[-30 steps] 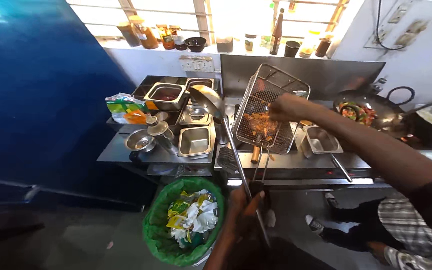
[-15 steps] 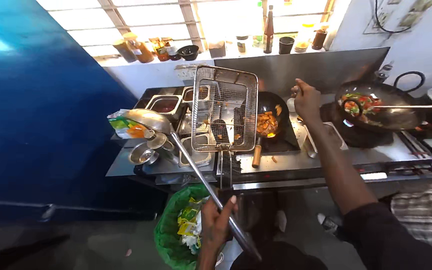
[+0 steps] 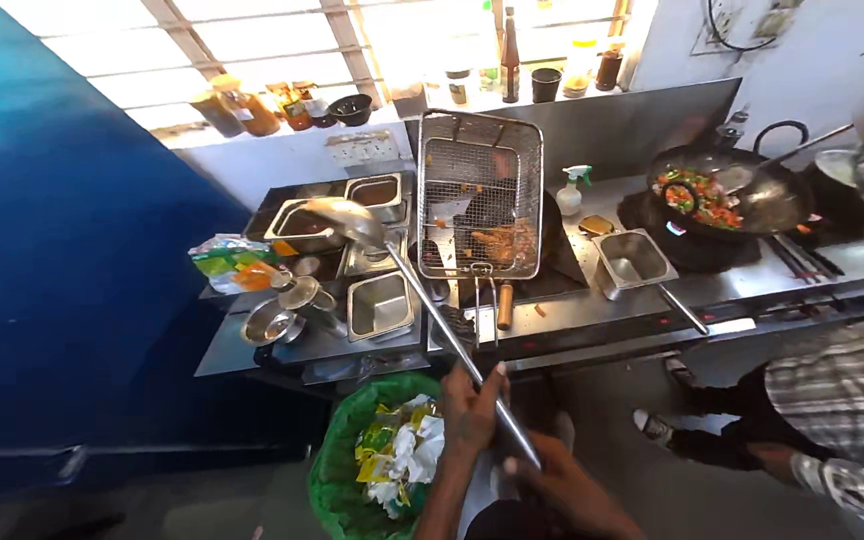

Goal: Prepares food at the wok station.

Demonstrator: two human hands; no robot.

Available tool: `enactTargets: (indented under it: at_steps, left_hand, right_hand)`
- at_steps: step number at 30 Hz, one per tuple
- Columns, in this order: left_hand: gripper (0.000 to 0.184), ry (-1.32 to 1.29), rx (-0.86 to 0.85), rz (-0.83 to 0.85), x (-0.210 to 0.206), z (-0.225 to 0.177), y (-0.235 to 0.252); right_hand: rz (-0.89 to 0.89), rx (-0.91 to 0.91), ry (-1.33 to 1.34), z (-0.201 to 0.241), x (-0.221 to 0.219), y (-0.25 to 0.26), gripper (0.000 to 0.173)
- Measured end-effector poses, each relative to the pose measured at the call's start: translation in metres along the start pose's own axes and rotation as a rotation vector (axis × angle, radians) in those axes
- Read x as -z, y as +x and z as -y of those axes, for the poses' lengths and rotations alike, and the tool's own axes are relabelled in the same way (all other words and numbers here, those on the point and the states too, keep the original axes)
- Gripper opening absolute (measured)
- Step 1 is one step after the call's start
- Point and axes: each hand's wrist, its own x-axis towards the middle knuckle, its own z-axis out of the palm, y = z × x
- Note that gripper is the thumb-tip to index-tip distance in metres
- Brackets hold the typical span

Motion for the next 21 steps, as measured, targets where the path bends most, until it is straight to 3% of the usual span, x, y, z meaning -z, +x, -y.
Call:
enactTargets:
  at_steps: [2, 6, 11, 15, 18, 21]
  left_hand:
    - [0.029, 0.071, -0.027, 0.035, -0.004, -0.002, 0.003]
    - [0.074, 0.051, 0.006, 0.090, -0.005, -0.010, 0.004]
    - [0.070, -0.009, 0.075, 0.028, 0.015, -0.006, -0.007]
    - [0.071, 0.034, 0.078, -0.105, 0.036, -0.002, -0.018]
    - [0.070, 0.000, 0.088, -0.211, 0.047, -0.005, -0.030]
    - [0.068, 0.022, 0.076, -0.326, 0.052, -0.011, -0.043]
  right_hand:
    - [-0.123, 0.108, -0.041, -0.002, 0.001, -0.004, 0.029]
    - [-0.278, 0.297, -0.151, 0.009, 0.027, -0.015, 0.030]
    - [-0.116, 0.556, 0.050, 0.047, 0.073, -0.028, 0.030]
    - [-0.273, 0.371, 0.016, 0.091, 0.108, -0.033, 0.046]
    - [-0.616, 0.187, -0.354, 0.084, 0.157, -0.018, 0.046]
    - [-0.770, 0.052, -0.652, 0.070, 0.224, -0.005, 0.047]
